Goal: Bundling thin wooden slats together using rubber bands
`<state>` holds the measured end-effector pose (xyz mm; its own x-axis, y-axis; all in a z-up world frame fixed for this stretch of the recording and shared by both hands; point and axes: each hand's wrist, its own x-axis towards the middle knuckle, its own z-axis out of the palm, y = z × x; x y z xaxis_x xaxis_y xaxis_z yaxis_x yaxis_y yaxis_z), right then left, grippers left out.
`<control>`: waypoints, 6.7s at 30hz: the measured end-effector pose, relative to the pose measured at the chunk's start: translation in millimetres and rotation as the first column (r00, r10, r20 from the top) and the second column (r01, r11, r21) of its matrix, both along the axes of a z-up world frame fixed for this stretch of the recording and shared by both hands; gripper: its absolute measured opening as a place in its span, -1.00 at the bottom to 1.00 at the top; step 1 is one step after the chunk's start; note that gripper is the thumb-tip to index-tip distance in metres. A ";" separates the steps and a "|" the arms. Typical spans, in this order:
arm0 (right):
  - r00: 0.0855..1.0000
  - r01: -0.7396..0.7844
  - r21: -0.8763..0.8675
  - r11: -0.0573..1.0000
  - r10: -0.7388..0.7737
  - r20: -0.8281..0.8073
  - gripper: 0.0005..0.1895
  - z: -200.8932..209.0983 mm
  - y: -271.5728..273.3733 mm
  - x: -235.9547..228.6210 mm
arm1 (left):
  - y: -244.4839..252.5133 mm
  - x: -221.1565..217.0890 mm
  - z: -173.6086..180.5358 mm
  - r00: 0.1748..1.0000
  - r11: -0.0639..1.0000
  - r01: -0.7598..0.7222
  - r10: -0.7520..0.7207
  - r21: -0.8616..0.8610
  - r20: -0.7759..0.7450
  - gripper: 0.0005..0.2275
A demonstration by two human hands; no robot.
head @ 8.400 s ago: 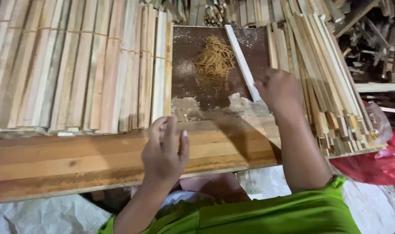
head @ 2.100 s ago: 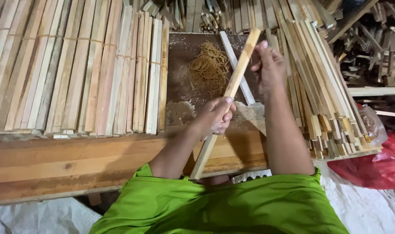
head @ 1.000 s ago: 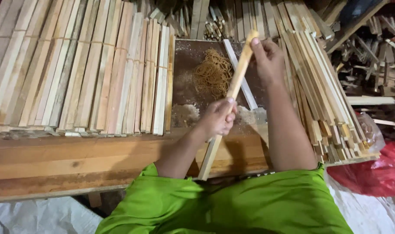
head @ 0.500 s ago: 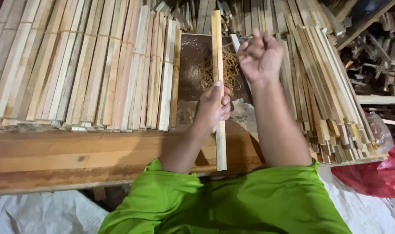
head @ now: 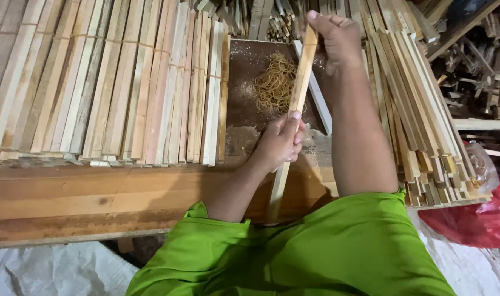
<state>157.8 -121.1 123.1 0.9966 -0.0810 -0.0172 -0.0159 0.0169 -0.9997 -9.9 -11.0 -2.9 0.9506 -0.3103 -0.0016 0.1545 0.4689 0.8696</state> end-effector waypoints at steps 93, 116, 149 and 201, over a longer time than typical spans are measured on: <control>0.961 -0.172 -0.493 0.853 0.256 0.107 -0.74 -128.2 149.6 -36.0 | 121.3 -138.6 24.6 0.662 -0.251 -0.685 0.176 0.684 0.728 -0.76; 0.850 -0.092 -0.811 0.578 0.470 0.239 -0.63 -82.4 -27.5 -118.3 | 100.8 -129.1 17.4 0.499 -0.300 -0.811 0.093 0.502 0.862 -0.59; 0.811 0.408 -0.132 0.904 -0.291 0.508 -0.88 -140.9 -114.5 -241.2 | -67.9 -16.4 -13.8 0.883 0.908 -0.319 0.180 0.271 0.434 -0.68; 0.984 -0.117 0.154 0.981 0.094 0.151 -0.35 -143.5 -40.0 -263.5 | -36.2 27.3 -7.6 0.943 0.932 -0.292 0.318 -0.214 0.099 -0.62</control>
<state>-105.6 -161.2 -20.5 0.9925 0.0171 0.1212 0.1160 0.1847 -0.9759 17.4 -47.2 -10.5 0.9871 0.0132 0.1596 -0.1314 0.6368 0.7598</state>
